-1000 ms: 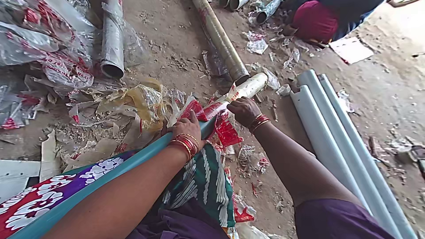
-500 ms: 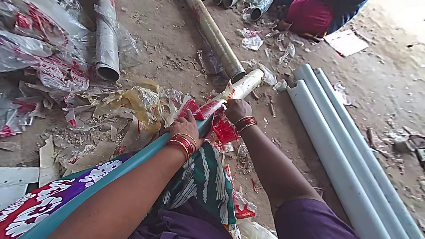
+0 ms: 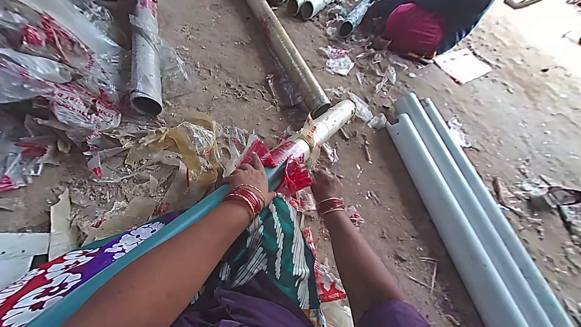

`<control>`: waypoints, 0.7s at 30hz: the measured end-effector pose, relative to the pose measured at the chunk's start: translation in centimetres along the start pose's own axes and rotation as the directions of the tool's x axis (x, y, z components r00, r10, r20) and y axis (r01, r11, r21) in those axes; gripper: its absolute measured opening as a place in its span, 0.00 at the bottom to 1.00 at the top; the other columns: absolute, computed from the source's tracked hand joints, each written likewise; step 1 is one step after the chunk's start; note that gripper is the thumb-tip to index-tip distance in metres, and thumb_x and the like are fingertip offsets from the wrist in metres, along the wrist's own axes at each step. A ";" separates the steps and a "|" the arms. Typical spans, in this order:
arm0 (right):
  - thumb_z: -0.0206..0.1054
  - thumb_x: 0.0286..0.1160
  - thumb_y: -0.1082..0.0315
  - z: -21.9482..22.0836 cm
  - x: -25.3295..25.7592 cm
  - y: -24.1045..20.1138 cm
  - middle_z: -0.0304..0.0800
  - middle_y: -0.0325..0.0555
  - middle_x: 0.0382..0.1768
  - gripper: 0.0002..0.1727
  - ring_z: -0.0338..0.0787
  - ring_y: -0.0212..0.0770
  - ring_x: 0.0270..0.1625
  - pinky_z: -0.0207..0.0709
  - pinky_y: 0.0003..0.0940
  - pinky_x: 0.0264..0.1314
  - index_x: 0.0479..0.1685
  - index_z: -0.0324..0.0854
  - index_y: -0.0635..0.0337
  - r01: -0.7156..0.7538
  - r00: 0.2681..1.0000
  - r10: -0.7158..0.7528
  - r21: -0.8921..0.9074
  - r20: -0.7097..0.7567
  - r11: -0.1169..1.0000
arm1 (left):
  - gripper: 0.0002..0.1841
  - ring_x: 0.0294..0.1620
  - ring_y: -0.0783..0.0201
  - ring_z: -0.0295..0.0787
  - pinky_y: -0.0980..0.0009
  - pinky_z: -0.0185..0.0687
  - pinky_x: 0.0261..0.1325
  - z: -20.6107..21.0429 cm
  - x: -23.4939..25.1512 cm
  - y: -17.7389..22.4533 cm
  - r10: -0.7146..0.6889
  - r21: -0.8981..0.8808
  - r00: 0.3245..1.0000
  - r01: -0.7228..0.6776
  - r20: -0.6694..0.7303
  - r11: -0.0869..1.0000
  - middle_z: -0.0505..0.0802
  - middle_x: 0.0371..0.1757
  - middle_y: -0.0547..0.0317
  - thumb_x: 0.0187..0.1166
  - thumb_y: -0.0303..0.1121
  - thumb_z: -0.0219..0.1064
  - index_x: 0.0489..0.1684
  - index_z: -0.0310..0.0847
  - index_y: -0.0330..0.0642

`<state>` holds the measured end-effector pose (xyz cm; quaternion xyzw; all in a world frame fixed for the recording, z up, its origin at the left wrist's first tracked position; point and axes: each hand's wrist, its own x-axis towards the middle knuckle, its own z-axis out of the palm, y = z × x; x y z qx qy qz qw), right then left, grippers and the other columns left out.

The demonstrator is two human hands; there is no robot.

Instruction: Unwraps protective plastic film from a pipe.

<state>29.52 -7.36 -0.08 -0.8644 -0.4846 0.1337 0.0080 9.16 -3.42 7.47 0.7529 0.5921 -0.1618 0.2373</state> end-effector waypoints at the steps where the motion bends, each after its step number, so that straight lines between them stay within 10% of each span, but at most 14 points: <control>1: 0.58 0.88 0.64 -1.2 0.0 -0.2 0.92 0.70 0.53 0.16 0.90 0.72 0.60 0.78 0.73 0.58 0.56 0.86 0.66 0.004 0.998 -0.002 0.036 -0.065 0.999 | 0.66 0.73 0.26 0.78 0.30 0.73 0.68 0.5 -0.2 0.1 -0.005 -0.002 1.000 0.005 -0.007 1.000 0.75 0.77 0.21 0.70 0.61 0.76 0.96 0.29 0.33; 11: 0.65 0.80 0.55 -8.8 5.8 -12.4 0.91 0.68 0.55 0.21 0.89 0.70 0.62 0.77 0.75 0.54 0.44 0.88 0.70 0.307 0.951 -0.254 -0.423 0.178 0.853 | 0.63 0.74 0.21 0.73 0.27 0.69 0.69 1.7 -0.6 0.5 0.024 -0.014 0.998 -0.025 -0.066 1.000 0.70 0.79 0.17 0.73 0.56 0.76 0.97 0.27 0.36; 21: 0.64 0.80 0.56 -6.6 3.7 -8.2 0.91 0.69 0.52 0.20 0.90 0.69 0.61 0.78 0.71 0.54 0.45 0.86 0.69 0.163 0.985 -0.146 -0.238 0.087 0.957 | 0.66 0.73 0.27 0.78 0.32 0.75 0.68 0.4 0.1 -0.3 0.028 -0.018 0.999 -0.028 0.018 0.999 0.73 0.78 0.21 0.69 0.61 0.77 0.96 0.29 0.33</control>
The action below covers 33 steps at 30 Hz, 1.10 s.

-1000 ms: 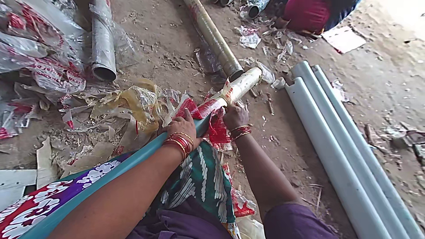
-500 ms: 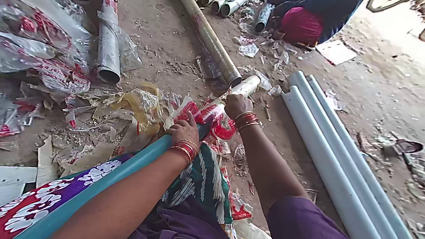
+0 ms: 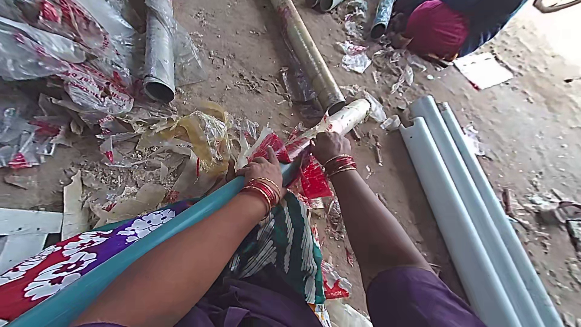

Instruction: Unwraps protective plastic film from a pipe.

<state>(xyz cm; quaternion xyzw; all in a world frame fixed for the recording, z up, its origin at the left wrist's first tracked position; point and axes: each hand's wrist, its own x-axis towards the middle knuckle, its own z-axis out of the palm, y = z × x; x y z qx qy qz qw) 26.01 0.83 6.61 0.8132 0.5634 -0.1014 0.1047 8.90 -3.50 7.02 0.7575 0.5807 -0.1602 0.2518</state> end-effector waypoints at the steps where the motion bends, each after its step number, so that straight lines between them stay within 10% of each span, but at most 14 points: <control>1: 0.62 0.81 0.59 0.6 -0.6 0.4 0.91 0.69 0.51 0.18 0.90 0.69 0.60 0.78 0.70 0.53 0.45 0.86 0.68 -0.003 1.000 0.004 0.032 -0.029 0.999 | 0.66 0.72 0.28 0.79 0.33 0.75 0.68 -0.2 0.1 -0.1 0.002 -0.008 1.000 -0.002 0.005 1.000 0.74 0.78 0.21 0.69 0.61 0.78 0.96 0.30 0.32; 18: 0.62 0.73 0.73 12.2 -2.3 3.5 0.94 0.63 0.35 0.10 0.96 0.66 0.38 0.82 0.63 0.34 0.36 0.88 0.69 0.143 0.828 0.072 0.332 -0.557 0.932 | 0.63 0.67 0.32 0.85 0.34 0.76 0.67 -1.1 0.5 -0.4 -0.003 0.076 1.000 0.003 0.001 0.997 0.86 0.65 0.27 0.70 0.63 0.75 0.93 0.39 0.28; 23: 0.63 0.82 0.61 15.3 -4.5 4.8 0.94 0.63 0.53 0.18 0.92 0.64 0.60 0.78 0.66 0.59 0.58 0.89 0.63 -0.108 0.994 0.097 0.275 0.053 0.956 | 0.64 0.66 0.33 0.86 0.36 0.78 0.67 -0.9 0.4 0.1 -0.042 0.081 0.999 0.042 0.005 0.996 0.83 0.69 0.27 0.69 0.65 0.75 0.94 0.36 0.29; 28: 0.60 0.86 0.62 7.6 -3.1 6.5 0.93 0.68 0.48 0.17 0.93 0.71 0.54 0.80 0.71 0.53 0.63 0.82 0.65 -0.054 0.942 0.202 0.477 -0.266 0.877 | 0.66 0.66 0.30 0.85 0.36 0.79 0.65 -0.2 0.2 0.8 -0.069 0.111 0.998 0.070 -0.010 0.991 0.79 0.73 0.25 0.68 0.65 0.75 0.95 0.32 0.30; 33: 0.62 0.78 0.65 -3.3 0.7 1.0 0.92 0.67 0.51 0.14 0.91 0.69 0.58 0.77 0.72 0.50 0.47 0.88 0.65 0.168 0.984 -0.166 0.026 -0.065 0.985 | 0.66 0.70 0.27 0.81 0.32 0.75 0.69 -0.3 -0.1 0.7 -0.065 0.058 0.998 0.064 0.003 0.996 0.77 0.76 0.23 0.70 0.63 0.76 0.96 0.29 0.32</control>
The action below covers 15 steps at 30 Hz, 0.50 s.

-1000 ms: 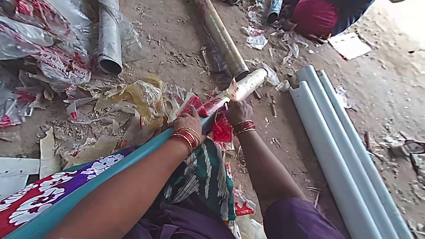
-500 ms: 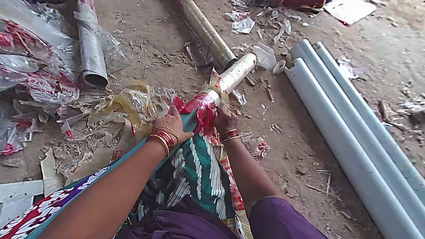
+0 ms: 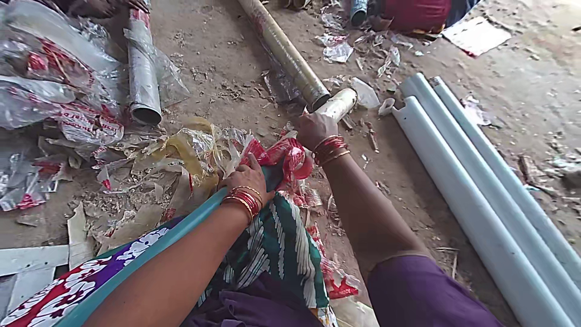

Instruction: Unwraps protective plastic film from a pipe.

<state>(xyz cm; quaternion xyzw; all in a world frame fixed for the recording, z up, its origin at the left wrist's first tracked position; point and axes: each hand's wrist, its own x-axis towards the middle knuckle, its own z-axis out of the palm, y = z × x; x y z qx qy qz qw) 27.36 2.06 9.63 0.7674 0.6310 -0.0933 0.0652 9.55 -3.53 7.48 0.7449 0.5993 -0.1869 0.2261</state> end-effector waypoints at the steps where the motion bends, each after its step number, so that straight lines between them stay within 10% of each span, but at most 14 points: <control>1: 0.63 0.77 0.64 -0.5 1.1 -1.3 0.92 0.67 0.51 0.14 0.91 0.69 0.58 0.78 0.72 0.49 0.43 0.88 0.67 0.027 0.999 -0.024 -0.072 0.044 0.997 | 0.66 0.71 0.27 0.80 0.31 0.74 0.69 0.1 -0.1 0.0 0.000 -0.015 1.000 0.000 -0.002 1.000 0.76 0.76 0.23 0.69 0.62 0.76 0.96 0.30 0.32; 15: 0.65 0.78 0.61 3.3 -1.5 -0.2 0.91 0.68 0.49 0.16 0.91 0.69 0.57 0.78 0.70 0.48 0.42 0.86 0.68 -0.100 0.993 0.100 -0.010 0.057 0.995 | 0.67 0.68 0.28 0.82 0.33 0.77 0.66 0.4 0.2 -0.6 0.051 -0.021 0.998 -0.052 -0.023 0.998 0.76 0.75 0.22 0.67 0.61 0.78 0.95 0.30 0.30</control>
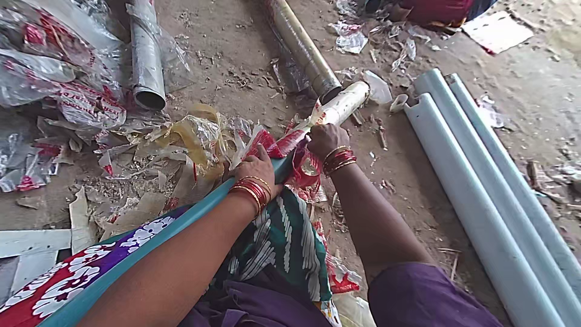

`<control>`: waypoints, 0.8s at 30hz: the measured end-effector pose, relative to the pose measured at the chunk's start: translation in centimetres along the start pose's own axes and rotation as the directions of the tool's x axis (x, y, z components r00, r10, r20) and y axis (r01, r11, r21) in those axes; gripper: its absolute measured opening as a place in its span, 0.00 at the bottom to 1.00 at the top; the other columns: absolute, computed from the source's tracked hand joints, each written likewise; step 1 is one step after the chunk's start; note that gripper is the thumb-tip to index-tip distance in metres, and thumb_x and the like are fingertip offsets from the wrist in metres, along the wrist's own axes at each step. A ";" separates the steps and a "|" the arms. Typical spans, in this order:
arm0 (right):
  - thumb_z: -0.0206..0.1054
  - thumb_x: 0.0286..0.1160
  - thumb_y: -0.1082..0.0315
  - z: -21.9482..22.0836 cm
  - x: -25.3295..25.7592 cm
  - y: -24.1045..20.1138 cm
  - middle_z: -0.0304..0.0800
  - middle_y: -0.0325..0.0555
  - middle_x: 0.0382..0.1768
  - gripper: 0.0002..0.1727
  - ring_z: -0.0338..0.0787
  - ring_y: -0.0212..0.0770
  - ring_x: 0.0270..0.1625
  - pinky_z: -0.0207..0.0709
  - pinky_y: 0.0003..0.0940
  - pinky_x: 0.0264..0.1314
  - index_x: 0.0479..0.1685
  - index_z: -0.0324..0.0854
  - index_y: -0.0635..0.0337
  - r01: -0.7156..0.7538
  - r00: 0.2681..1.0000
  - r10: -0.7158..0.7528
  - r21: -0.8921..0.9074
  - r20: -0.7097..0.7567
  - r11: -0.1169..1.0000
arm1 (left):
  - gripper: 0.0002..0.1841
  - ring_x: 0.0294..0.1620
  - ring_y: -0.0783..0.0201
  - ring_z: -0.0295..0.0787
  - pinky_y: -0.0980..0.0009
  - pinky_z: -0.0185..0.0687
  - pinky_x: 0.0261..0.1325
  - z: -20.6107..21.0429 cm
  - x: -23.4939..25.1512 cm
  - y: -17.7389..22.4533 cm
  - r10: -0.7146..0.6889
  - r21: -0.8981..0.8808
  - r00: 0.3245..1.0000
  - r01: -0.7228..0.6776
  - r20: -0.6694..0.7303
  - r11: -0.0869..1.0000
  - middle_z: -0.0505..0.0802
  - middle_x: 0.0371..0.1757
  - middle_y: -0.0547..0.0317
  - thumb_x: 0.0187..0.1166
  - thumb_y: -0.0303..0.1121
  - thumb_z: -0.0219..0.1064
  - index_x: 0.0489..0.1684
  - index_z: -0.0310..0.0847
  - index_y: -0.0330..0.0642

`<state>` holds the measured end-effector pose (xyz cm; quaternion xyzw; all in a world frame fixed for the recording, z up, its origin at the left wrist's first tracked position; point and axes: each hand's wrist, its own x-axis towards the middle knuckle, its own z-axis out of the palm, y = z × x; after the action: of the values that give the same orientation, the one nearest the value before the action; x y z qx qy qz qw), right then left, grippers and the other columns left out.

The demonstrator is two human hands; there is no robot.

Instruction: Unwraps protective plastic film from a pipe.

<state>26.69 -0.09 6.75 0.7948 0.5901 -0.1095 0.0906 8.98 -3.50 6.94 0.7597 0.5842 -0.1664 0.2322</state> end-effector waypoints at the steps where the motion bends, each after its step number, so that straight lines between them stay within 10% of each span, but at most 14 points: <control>1: 0.64 0.78 0.62 0.9 -0.6 0.4 0.92 0.68 0.48 0.15 0.91 0.69 0.56 0.78 0.70 0.49 0.44 0.86 0.67 -0.019 0.999 0.021 0.055 -0.035 0.998 | 0.67 0.68 0.28 0.83 0.33 0.77 0.66 -0.1 0.1 0.0 0.003 0.014 1.000 -0.003 0.013 1.000 0.76 0.75 0.22 0.68 0.62 0.77 0.95 0.29 0.29; 9: 0.57 0.80 0.68 8.4 -2.5 1.2 0.94 0.65 0.43 0.14 0.95 0.67 0.48 0.81 0.66 0.45 0.45 0.87 0.68 -0.036 0.915 0.168 0.339 -0.367 0.940 | 0.65 0.68 0.31 0.84 0.36 0.76 0.69 -1.1 0.2 0.1 -0.002 0.049 0.999 0.000 0.043 0.999 0.81 0.72 0.24 0.70 0.64 0.75 0.94 0.33 0.28; 15: 0.61 0.74 0.74 12.6 -1.8 2.1 0.94 0.64 0.32 0.12 0.95 0.66 0.33 0.81 0.60 0.29 0.37 0.90 0.70 0.117 0.723 0.158 0.344 -0.673 0.932 | 0.64 0.67 0.31 0.85 0.35 0.76 0.69 -1.3 0.6 -0.4 0.010 0.057 0.999 -0.012 0.034 0.998 0.86 0.66 0.25 0.71 0.63 0.75 0.93 0.36 0.26; 19: 0.61 0.85 0.69 15.0 -4.1 4.4 0.91 0.70 0.55 0.15 0.90 0.69 0.61 0.78 0.67 0.63 0.59 0.86 0.70 -0.119 0.991 0.137 0.407 -0.015 0.905 | 0.64 0.68 0.32 0.84 0.35 0.75 0.70 -1.2 0.8 -0.4 -0.017 0.072 0.999 0.014 0.050 0.997 0.85 0.67 0.26 0.70 0.65 0.74 0.94 0.36 0.28; 24: 0.58 0.82 0.68 11.2 -2.8 5.1 0.95 0.64 0.45 0.14 0.95 0.68 0.51 0.80 0.70 0.49 0.49 0.90 0.64 -0.007 0.937 0.170 0.470 -0.305 0.883 | 0.64 0.68 0.31 0.85 0.34 0.76 0.69 -1.1 1.0 -0.3 -0.038 0.102 0.998 0.033 0.042 0.994 0.86 0.66 0.27 0.69 0.67 0.73 0.94 0.38 0.29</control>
<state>30.08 -7.18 -3.15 0.8266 0.5161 -0.1047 -0.1983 8.89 -2.02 7.28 0.7561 0.5833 -0.2165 0.2032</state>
